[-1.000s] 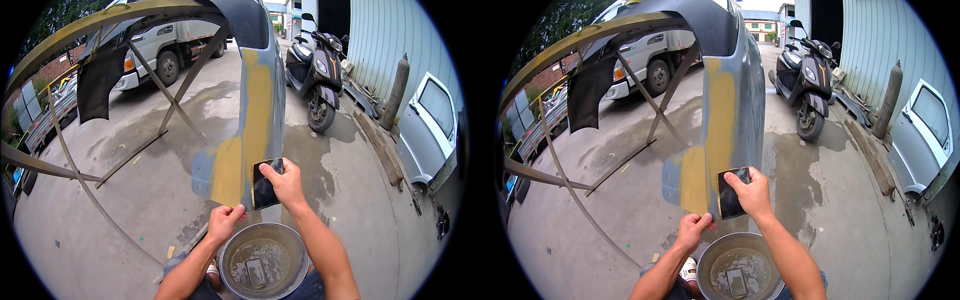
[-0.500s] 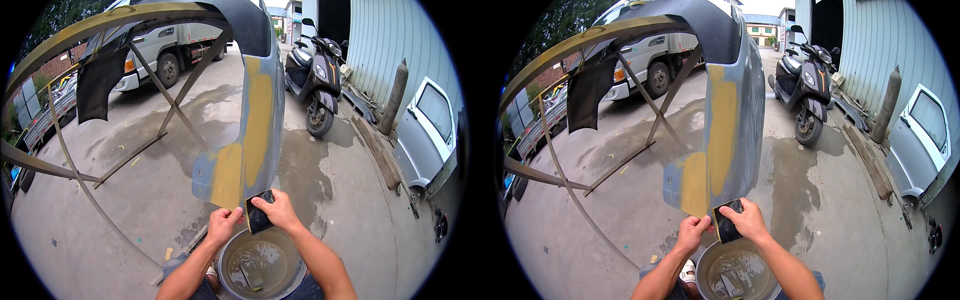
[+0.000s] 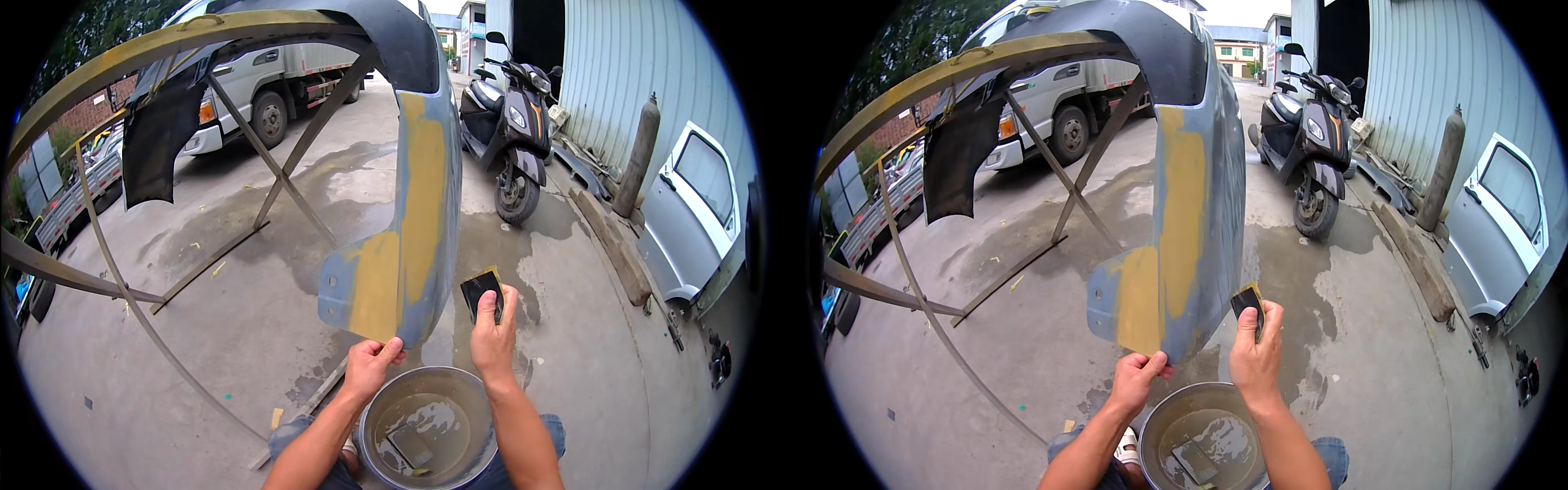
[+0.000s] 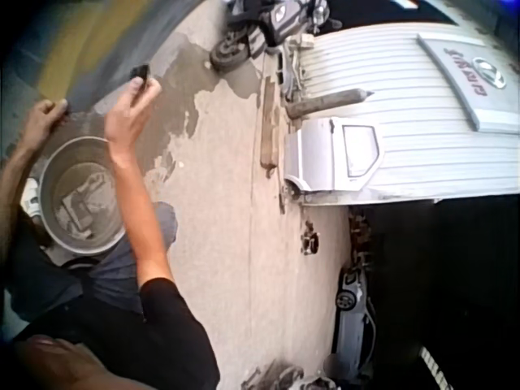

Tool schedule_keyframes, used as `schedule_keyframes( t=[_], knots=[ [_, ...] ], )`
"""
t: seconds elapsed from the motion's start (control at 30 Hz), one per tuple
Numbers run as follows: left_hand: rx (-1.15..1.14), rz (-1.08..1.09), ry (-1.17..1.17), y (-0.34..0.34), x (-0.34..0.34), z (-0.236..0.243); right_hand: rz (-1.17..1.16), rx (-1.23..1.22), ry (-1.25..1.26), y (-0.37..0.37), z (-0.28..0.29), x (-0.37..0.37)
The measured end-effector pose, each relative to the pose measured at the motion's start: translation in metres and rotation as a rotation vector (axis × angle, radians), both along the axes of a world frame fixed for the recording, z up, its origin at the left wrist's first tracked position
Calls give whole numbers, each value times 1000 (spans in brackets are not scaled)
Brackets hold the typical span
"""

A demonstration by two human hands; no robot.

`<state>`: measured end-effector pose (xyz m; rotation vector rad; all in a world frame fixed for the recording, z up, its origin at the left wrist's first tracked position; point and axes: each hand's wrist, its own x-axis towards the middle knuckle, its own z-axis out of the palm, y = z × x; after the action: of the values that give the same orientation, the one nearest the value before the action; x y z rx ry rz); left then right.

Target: The person sands a car bumper mounted on a metal stand using a sanding block and water. They repeatedly dip the sanding block into a bucket of water and wipe the surface with a cloth while sanding.

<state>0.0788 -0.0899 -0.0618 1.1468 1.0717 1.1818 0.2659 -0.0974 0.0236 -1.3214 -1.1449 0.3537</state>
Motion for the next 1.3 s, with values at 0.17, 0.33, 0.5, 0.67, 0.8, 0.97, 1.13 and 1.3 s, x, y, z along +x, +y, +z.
schedule_keyframes(
  t=[0.17, 0.33, 0.5, 0.67, 0.8, 0.97, 1.13, 1.3],
  knots=[
    [8, 3, -30, -1, 1, 1, -46, 328, -591, 20, -8, -11],
    [24, -8, -46, 1, 0, -2, -17, 497, -678, 38, -35, -43],
    [89, -21, -67, 5, -1, -9, 72, 420, -670, 7, -78, -49],
    [55, -24, -20, -6, 5, 3, -34, 428, -688, 32, -37, -44],
    [85, -22, -52, 1, 1, -8, 49, 407, -628, 7, -71, -50],
    [55, -3, -40, -4, 2, 2, 15, 419, -627, 27, -41, -45],
    [76, -5, -1, -1, 0, -4, 65, 373, -632, 0, -74, -50],
    [43, -5, -20, -3, 3, 1, 23, 429, -687, 28, -33, -36]
  ],
)
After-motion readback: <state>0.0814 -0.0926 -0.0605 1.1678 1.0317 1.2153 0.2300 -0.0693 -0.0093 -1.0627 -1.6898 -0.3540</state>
